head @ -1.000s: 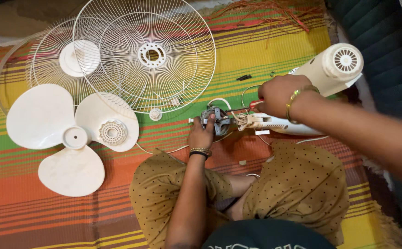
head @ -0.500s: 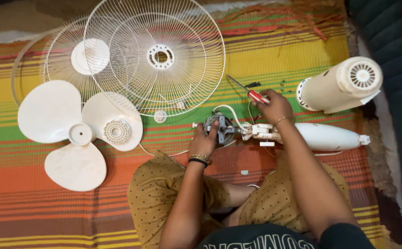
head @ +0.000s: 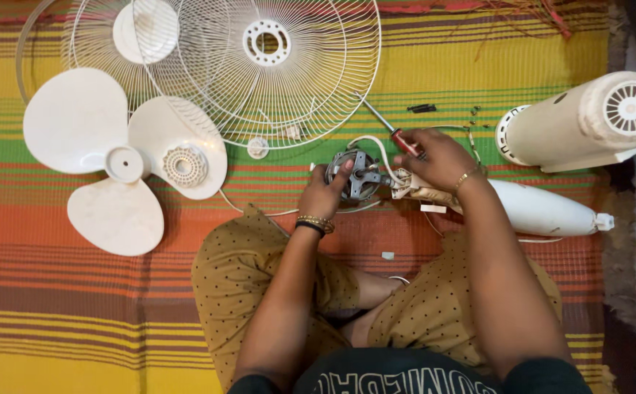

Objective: The person sits on a mat and uses a screwdriver to disassemble and reassemble a small electric fan motor. They remove screws, separate the motor housing, and then reattach the components.

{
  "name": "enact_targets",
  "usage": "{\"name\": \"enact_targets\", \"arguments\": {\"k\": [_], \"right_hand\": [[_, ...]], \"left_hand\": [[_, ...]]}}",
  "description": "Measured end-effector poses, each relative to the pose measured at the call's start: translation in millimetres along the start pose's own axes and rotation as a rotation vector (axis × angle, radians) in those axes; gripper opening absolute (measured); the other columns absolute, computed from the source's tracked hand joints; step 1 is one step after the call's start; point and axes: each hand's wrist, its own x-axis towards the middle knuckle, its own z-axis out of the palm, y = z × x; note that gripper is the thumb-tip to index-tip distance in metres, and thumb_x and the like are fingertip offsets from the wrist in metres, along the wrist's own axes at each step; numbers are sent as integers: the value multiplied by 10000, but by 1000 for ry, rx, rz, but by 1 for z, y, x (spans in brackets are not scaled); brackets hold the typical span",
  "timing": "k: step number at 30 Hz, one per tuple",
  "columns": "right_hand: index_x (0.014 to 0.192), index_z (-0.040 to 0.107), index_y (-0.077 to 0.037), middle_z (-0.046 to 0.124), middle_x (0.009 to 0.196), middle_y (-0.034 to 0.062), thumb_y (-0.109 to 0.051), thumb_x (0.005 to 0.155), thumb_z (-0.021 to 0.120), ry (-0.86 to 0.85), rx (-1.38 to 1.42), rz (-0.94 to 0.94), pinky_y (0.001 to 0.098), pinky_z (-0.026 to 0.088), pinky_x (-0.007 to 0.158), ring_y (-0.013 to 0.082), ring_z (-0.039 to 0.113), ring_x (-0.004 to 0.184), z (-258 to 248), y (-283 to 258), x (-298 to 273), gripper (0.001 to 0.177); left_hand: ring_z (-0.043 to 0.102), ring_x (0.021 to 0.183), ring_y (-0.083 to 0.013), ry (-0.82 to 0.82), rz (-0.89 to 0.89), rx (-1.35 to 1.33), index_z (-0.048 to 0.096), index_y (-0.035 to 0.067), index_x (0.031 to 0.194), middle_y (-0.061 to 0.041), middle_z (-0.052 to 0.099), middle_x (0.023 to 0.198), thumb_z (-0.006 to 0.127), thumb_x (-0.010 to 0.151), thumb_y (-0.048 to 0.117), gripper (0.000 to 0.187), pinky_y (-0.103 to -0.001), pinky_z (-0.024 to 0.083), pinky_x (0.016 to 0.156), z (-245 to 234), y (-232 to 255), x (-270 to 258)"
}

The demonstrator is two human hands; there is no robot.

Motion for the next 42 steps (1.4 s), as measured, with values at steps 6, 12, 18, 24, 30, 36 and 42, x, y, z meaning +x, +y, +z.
{"name": "enact_targets", "arguments": {"k": [6, 12, 18, 24, 30, 36, 42], "right_hand": [[1457, 485, -134, 648, 1265, 176, -504, 598, 910, -144, -344, -18, 486, 530, 876, 368, 647, 1113, 8, -42, -31, 1027], [1359, 587, -197, 722, 1115, 159, -453, 632, 900, -24, -400, 33, 496, 555, 844, 383, 691, 998, 12, -47, -19, 832], [1333, 605, -134, 725, 1113, 182, -455, 620, 891, -70, -274, -18, 479, 550, 877, 385, 688, 1013, 2, -22, -8, 833], [1238, 646, -104, 749, 1153, 132, -387, 592, 902, -126, 4, -24, 407, 545, 935, 310, 716, 1073, -40, -23, -38, 751], [1214, 646, -57, 745, 1143, 131, -301, 579, 921, -156, 108, -127, 374, 519, 961, 260, 697, 1088, -63, -26, -56, 734], [1297, 595, -49, 731, 1167, 125, -243, 613, 902, -272, 239, -118, 356, 500, 968, 219, 665, 1109, -60, -24, -47, 775], [1233, 631, -48, 731, 1172, 118, -331, 644, 898, -308, 178, -112, 363, 511, 973, 236, 682, 1122, -46, -19, -36, 706]], "left_hand": [[713, 1087, -340, 29, -19, -81, 621, 14, 1304, -221, 732, 1179, 609, 738, 829, 993, -424, 537, 945, 9, -16, 14], [698, 718, -162, 20, 14, -471, 571, 2, 1303, -92, 691, 965, 722, 754, 705, 905, -315, 592, 576, 27, -46, 43], [546, 588, -108, -55, 69, -1005, 524, 27, 1393, -31, 576, 840, 711, 902, 553, 743, -256, 446, 487, 31, -54, 43], [524, 573, -84, -416, 265, -1045, 264, 118, 1624, -152, 719, 949, 567, 957, 522, 837, -243, 437, 525, -33, -15, -9], [442, 533, -62, -759, 531, -1226, 12, 31, 1708, -342, 678, 1262, 569, 980, 585, 1071, -255, 482, 630, -65, 3, -64], [410, 528, -80, -806, 503, -1271, -31, 28, 1705, -354, 601, 1342, 580, 961, 576, 1108, -289, 555, 691, -72, 5, -80], [339, 474, -36, -782, 414, -1344, 18, 27, 1701, -350, 625, 1333, 542, 985, 556, 1034, -269, 562, 672, -65, 1, -72]]}}
